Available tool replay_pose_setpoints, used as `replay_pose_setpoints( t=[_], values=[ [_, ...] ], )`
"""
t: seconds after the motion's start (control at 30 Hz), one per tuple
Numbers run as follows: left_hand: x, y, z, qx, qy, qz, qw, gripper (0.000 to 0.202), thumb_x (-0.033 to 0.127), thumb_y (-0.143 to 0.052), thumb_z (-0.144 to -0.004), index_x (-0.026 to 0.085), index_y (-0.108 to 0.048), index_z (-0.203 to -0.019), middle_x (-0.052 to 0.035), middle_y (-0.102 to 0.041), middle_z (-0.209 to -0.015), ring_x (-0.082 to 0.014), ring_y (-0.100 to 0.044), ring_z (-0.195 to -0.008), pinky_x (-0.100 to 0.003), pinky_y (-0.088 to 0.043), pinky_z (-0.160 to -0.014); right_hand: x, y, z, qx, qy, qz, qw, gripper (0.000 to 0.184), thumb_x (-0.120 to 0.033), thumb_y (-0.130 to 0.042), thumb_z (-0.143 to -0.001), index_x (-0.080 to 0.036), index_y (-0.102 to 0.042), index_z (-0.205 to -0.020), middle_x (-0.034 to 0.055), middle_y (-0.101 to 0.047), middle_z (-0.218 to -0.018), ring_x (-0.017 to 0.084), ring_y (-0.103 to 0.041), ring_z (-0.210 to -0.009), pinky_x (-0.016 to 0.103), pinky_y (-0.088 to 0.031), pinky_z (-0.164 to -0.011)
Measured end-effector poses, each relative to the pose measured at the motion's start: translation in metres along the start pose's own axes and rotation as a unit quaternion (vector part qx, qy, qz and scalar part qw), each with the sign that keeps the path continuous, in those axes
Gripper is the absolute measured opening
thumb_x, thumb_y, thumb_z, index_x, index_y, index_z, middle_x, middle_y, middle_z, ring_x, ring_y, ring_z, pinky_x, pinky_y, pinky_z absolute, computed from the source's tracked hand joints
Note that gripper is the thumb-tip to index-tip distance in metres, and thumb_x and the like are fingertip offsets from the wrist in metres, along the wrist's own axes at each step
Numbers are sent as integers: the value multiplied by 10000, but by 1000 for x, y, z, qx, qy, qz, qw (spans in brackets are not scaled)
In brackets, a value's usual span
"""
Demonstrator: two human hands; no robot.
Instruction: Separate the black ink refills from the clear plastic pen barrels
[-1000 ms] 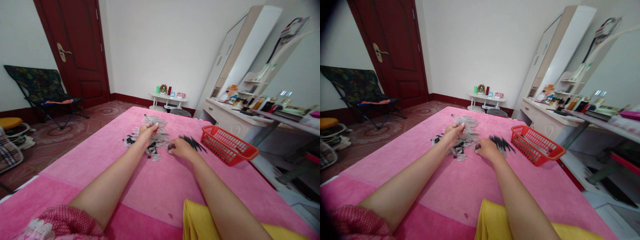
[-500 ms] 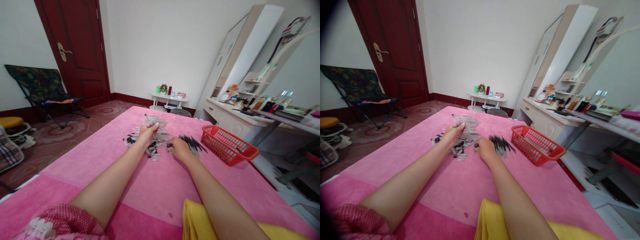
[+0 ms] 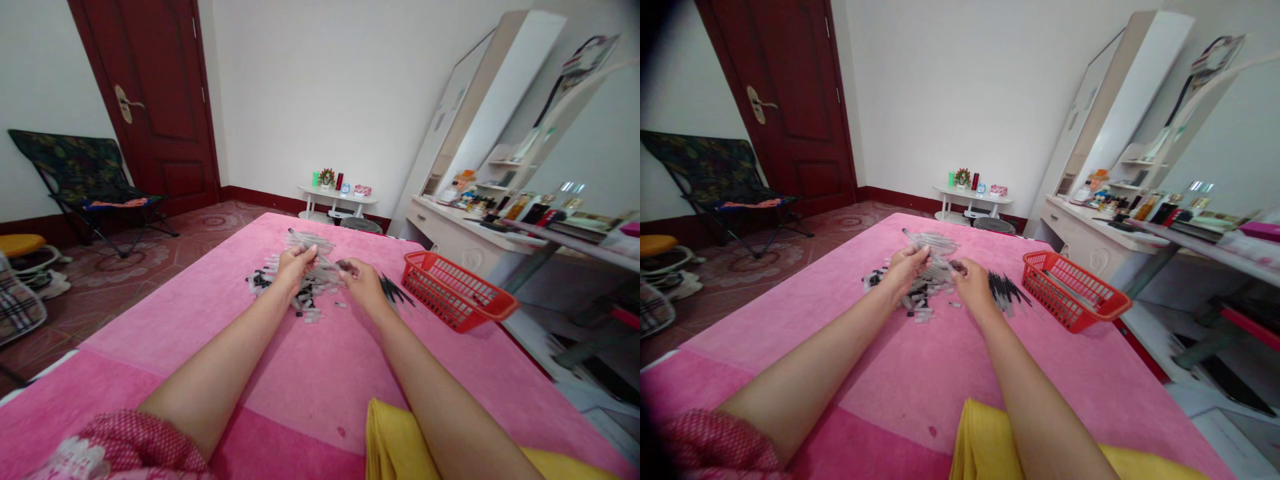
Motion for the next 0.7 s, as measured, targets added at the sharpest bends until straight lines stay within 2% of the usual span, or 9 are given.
replay_pose_setpoints(
  t=[0.1,0.27,0.47,0.7],
  values=[
    [-1,0,0,-1,-3,5,1000,302,284,-812,-553,105,-588,-649,26,-570,-576,-53,-547,-502,-164,-495,-513,-3,0,1,2,3,0,1000,285,-143,-536,-680,-154,-656,-938,42,-679,-854,155,-588,-733,273,-450,-688],
    [-1,-2,1,-2,-7,9,1000,322,293,-824,-530,106,-594,-655,26,-570,-584,-59,-549,-516,-177,-493,-527,-8,0,2,-4,-3,4,1000,231,-156,-550,-667,-155,-655,-873,35,-670,-809,155,-578,-714,276,-443,-690],
    [0,-6,5,-13,-25,-2,1000,348,319,-828,-512,101,-597,-655,27,-574,-589,-64,-548,-521,-195,-493,-542,-8,1,3,1,11,22,1000,230,-150,-542,-679,-147,-657,-878,39,-672,-814,160,-579,-731,277,-438,-704],
    [1,-11,10,-32,7,-10,999,287,228,-816,-548,90,-603,-681,-9,-633,-619,-98,-604,-552,-226,-527,-592,-16,9,4,51,63,54,995,237,-168,-490,-764,-164,-682,-904,63,-660,-879,173,-580,-798,284,-440,-737]
  ],
)
Point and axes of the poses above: each hand's wrist, its own z-axis away from the middle knuckle, its own y-axis out of the back of the hand, x = y × z, the point moved 3 cm from there along -z, towards the middle knuckle
